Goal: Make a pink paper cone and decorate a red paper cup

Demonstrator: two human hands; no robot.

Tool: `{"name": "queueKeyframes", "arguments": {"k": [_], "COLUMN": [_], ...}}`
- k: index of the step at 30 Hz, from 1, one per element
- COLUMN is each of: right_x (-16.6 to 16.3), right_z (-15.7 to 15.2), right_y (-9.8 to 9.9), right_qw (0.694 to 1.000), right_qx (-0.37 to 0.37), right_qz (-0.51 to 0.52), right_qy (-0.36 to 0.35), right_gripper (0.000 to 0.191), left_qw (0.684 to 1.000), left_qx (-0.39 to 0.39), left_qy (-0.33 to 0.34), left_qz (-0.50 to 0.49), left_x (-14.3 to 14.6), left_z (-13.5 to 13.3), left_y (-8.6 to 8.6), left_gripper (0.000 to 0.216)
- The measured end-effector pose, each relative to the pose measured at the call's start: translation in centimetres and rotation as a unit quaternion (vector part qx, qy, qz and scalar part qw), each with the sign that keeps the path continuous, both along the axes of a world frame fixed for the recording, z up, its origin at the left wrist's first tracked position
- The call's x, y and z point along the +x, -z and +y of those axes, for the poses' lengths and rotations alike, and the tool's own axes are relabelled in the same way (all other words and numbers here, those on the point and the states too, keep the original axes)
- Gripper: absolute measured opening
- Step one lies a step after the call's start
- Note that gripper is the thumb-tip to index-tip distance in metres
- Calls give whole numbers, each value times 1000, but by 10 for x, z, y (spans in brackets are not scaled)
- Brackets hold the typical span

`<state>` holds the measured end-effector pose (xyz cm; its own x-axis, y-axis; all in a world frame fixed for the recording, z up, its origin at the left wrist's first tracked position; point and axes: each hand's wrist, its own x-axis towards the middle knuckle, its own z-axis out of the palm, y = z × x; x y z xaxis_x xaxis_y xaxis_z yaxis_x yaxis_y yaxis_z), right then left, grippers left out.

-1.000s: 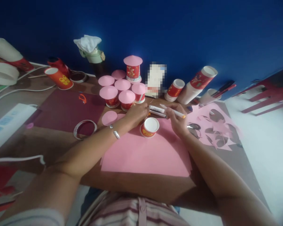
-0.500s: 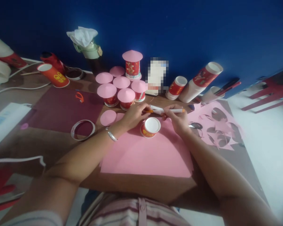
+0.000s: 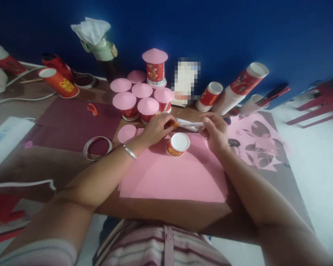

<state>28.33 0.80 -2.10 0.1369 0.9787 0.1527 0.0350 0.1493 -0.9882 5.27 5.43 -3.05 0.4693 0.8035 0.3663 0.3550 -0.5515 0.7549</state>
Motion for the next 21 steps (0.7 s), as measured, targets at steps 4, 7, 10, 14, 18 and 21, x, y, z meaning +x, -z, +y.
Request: {"name": "queueKeyframes", "arguments": {"k": [4,7,10,14,18,21], "right_x": [13,18,20,18,14,13], "right_z": [1,3,5,3,1,2], "right_y": [5,8,10,13,17,18], "right_qw": [989,968,928,846,800,787], "right_qx": [6,31,28,76,132,131], "right_qz": [-141,-249,-370,-527,-586,-603], "right_qy": [33,27,-28,-29,-3,0], "right_gripper": [46,41,42,31,16,20], "left_qw": [1000,999,997,990,987,984], "left_qx": [14,20,24,72,84,81], "left_qy": [5,12,33,66,81,92], "left_qz": [14,31,72,98,114,129], "left_x": [-5,-6,-6,-6,-7,-8], "left_z": [3,5,8,13,15,13], "left_y": [2,4,9,18,20,17], "left_gripper": [11,13,9,3,5,11]}}
